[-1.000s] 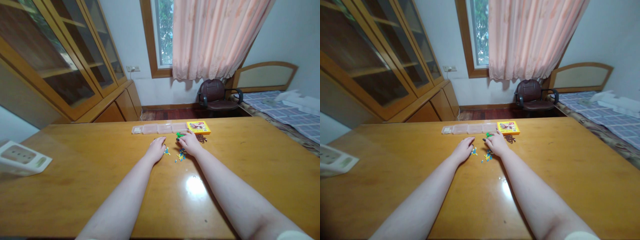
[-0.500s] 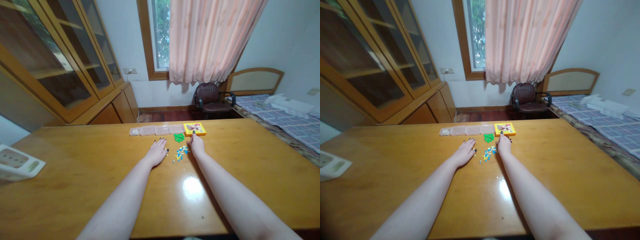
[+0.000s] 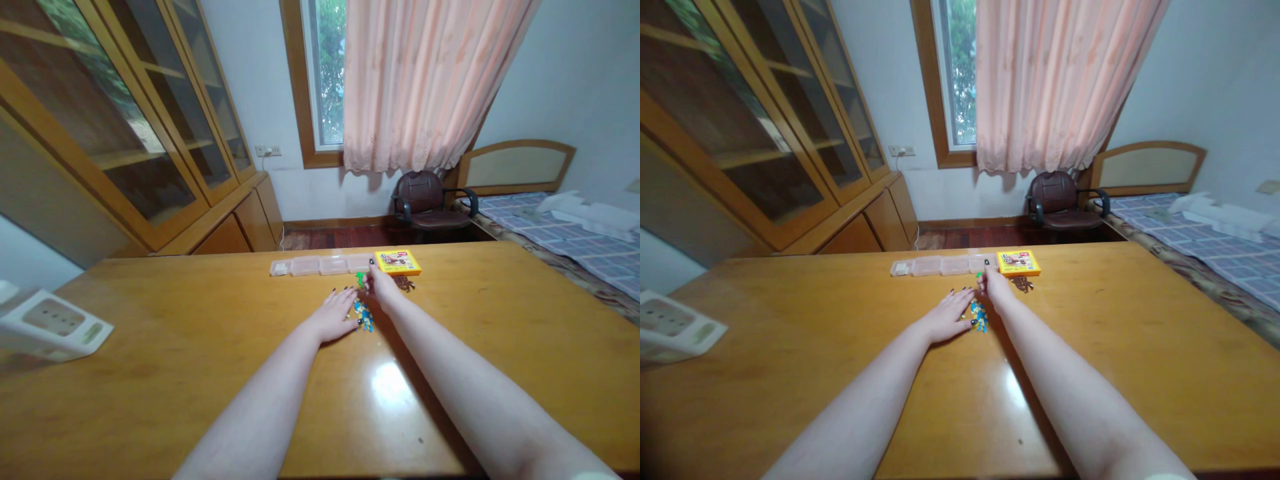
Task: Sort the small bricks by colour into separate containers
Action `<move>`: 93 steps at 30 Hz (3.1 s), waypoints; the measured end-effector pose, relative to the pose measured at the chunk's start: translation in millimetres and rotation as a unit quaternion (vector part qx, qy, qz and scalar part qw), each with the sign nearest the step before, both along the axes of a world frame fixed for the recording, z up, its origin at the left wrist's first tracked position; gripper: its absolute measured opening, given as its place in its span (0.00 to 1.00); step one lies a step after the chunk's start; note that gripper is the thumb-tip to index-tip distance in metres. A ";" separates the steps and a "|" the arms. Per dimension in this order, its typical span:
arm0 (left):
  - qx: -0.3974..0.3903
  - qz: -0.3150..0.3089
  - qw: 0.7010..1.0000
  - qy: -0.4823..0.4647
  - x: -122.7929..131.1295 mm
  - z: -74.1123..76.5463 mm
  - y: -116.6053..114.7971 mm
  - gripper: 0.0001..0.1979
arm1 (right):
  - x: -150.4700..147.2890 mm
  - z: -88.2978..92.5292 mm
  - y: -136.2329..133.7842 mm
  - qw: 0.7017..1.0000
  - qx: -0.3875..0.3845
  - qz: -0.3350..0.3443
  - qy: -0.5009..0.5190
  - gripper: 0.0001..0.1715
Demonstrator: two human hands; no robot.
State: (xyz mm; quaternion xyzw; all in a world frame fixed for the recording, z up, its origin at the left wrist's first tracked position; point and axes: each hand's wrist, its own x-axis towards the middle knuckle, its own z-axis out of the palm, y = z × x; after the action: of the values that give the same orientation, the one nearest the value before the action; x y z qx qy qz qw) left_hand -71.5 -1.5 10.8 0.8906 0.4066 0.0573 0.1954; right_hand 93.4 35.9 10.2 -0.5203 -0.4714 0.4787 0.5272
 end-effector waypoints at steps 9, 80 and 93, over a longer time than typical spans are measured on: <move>0.046 -0.054 0.997 0.034 19.8 9.3 -20.1 0.32 | 30.3 -13.3 1.9 0.981 0.163 -0.058 -0.091 0.19; 0.075 0.177 0.977 -0.093 -49.0 -0.1 39.4 0.21 | -20.3 -2.4 8.6 0.798 0.217 0.192 -0.528 0.20; 0.146 0.250 0.957 -0.020 -55.5 3.5 38.8 0.15 | -21.3 2.7 5.4 0.804 0.191 0.152 -0.543 0.19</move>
State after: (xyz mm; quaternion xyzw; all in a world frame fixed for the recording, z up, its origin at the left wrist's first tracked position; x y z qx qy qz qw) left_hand -127.0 37.2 14.3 0.7783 0.5990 0.1811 0.0506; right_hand 72.1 41.3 12.9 -0.5056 -0.8355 0.0918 0.1948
